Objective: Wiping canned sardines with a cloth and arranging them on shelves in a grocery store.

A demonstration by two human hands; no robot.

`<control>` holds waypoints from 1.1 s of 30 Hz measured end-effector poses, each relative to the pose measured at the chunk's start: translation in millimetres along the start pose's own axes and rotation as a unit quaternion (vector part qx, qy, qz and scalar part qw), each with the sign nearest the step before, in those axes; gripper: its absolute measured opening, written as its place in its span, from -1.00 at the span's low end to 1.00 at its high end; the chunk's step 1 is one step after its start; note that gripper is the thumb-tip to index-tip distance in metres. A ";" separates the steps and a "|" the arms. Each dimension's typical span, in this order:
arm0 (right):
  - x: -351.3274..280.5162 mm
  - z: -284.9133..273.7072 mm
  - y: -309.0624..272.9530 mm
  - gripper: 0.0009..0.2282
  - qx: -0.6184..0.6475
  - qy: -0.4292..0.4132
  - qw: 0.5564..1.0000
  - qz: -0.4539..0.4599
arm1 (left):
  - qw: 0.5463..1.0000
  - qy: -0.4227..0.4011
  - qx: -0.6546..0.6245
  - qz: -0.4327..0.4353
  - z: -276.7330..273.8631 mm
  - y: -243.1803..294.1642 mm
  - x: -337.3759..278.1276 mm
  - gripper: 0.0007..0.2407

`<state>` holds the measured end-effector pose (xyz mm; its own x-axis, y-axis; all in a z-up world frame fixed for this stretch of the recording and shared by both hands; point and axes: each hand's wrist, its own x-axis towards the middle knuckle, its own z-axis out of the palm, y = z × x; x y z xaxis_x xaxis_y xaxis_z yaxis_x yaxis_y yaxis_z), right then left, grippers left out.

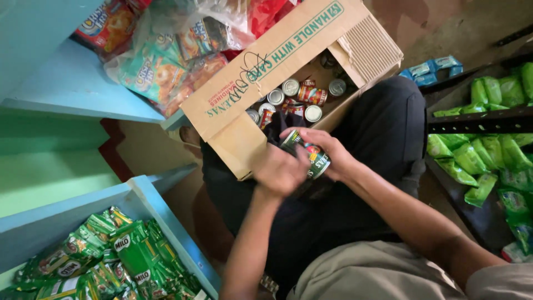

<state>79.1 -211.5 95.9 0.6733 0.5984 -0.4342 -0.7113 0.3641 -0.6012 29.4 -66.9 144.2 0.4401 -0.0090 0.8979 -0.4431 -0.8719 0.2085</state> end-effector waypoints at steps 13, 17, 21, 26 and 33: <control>-11.5 26.6 -60.8 -0.46 0.132 -0.064 0.989 0.030 | 0.896 -0.026 -0.099 -0.432 -38.4 -30.9 16.7 -0.73; 0.6 22.5 -42.5 -0.49 0.171 -0.077 0.982 0.034 | 0.876 -0.021 -0.191 -0.441 -20.4 15.5 45.0 -0.83; 7.1 23.5 -16.6 -0.53 0.199 0.002 0.980 -0.002 | 0.947 -0.018 -0.150 -0.284 5.1 24.0 10.3 -0.90; 3.7 28.7 -15.6 -0.52 0.217 0.074 0.973 0.038 | 0.968 0.045 -0.019 -0.246 7.9 6.7 4.6 -0.89; -12.0 42.1 -24.7 -0.34 0.223 0.056 0.969 0.085 | 0.908 -0.007 -0.139 -0.395 -6.4 -8.6 0.2 -0.92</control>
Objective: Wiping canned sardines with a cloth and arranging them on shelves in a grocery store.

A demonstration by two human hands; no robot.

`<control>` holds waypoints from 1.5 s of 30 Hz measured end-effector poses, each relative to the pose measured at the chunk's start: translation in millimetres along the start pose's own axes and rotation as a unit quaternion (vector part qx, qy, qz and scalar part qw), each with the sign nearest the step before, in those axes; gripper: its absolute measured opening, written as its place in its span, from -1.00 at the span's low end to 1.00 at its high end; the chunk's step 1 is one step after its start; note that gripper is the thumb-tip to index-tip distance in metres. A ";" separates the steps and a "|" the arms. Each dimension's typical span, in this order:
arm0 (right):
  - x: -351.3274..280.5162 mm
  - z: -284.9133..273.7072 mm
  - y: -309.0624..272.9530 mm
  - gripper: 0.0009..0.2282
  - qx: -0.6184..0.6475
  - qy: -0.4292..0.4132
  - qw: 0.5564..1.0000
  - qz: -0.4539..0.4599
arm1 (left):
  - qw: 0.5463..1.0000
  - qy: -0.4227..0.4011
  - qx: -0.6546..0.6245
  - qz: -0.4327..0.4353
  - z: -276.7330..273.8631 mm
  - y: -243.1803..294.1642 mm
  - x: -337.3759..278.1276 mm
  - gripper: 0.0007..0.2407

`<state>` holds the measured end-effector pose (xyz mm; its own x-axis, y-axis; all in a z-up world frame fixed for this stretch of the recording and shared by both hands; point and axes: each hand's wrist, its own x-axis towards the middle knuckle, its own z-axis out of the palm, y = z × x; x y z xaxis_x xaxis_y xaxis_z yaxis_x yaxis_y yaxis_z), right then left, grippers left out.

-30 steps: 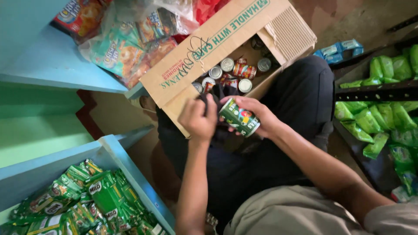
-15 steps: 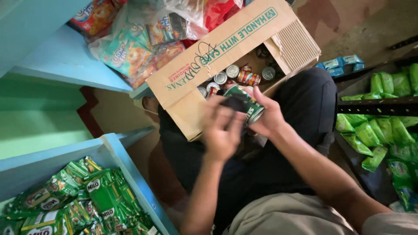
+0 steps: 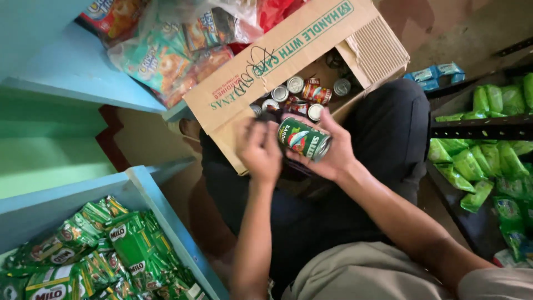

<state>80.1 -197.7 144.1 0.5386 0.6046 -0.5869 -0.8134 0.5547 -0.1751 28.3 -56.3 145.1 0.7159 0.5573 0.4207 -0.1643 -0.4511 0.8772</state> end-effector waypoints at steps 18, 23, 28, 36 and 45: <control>-4.6 -25.0 2.2 -0.34 0.060 -0.123 0.983 -0.121 | 0.948 -0.034 0.255 0.187 11.4 59.2 -17.3 -0.80; 17.0 -64.8 23.1 -0.27 0.044 -0.089 0.982 -0.158 | 0.948 -0.018 0.259 0.187 18.4 75.1 -27.3 -0.78; 18.0 -45.6 27.9 -0.36 0.070 -0.112 0.978 -0.162 | 0.947 -0.017 0.271 0.171 17.6 55.1 -16.9 -0.76; -15.0 10.7 -10.4 -0.29 0.094 -0.149 0.980 -0.094 | 0.959 -0.153 0.218 0.100 -7.0 38.4 -17.6 -0.81; -5.9 -1.6 -17.1 -0.38 0.120 -0.142 0.980 -0.071 | 0.990 -0.065 0.121 0.031 -20.5 -0.4 -22.4 -0.76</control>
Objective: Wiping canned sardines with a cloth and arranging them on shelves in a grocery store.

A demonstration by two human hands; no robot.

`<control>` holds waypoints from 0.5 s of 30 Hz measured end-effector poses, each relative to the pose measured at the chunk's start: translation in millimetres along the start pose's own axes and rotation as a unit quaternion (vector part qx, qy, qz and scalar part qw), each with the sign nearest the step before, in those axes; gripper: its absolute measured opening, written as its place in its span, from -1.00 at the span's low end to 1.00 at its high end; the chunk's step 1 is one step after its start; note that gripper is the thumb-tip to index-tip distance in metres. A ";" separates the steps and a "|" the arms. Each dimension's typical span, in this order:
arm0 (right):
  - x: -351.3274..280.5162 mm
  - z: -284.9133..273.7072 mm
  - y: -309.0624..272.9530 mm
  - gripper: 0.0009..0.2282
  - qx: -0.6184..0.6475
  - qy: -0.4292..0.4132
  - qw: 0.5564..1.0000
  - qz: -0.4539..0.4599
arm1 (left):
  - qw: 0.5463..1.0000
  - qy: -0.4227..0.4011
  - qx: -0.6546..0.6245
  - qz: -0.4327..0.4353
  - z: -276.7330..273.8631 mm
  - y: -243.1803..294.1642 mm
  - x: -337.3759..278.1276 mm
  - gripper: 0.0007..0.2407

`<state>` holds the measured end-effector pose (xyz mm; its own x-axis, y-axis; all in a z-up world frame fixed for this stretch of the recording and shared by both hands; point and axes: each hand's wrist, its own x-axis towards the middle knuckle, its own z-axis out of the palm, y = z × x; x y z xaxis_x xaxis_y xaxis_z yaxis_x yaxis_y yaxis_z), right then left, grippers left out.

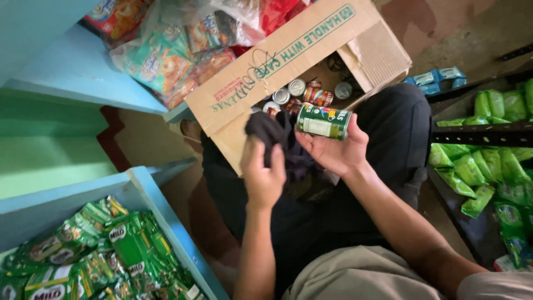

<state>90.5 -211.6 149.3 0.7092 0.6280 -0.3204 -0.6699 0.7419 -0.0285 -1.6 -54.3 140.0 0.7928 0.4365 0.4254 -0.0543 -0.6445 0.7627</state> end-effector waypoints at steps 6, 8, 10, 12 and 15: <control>-5.9 -43.4 2.9 -0.50 -0.096 0.018 0.991 -0.088 | 0.966 -0.085 0.184 0.161 23.4 52.8 -18.8 -0.76; -2.4 -52.1 1.8 -0.48 -0.109 0.037 0.984 -0.134 | 0.965 -0.095 0.176 0.170 25.7 53.6 -19.3 -0.78; 2.4 -40.4 9.7 -0.34 -0.136 -0.078 0.974 -0.163 | 0.969 -0.068 0.217 0.094 26.9 50.1 -16.9 -0.73; -6.7 -13.4 19.2 -0.39 -0.131 -0.037 0.977 -0.167 | 0.969 -0.072 0.218 0.093 27.3 67.0 -23.9 -0.73; -9.4 -40.6 12.1 -0.46 -0.139 0.013 0.976 -0.168 | 0.969 -0.077 0.210 0.102 27.7 75.7 -25.8 -0.76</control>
<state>66.8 -218.1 113.6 0.8959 0.3511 -0.2722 -0.4363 0.8109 -0.3899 -9.4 -131.7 173.3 0.8748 0.1938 0.4440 0.0057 -0.9205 0.3906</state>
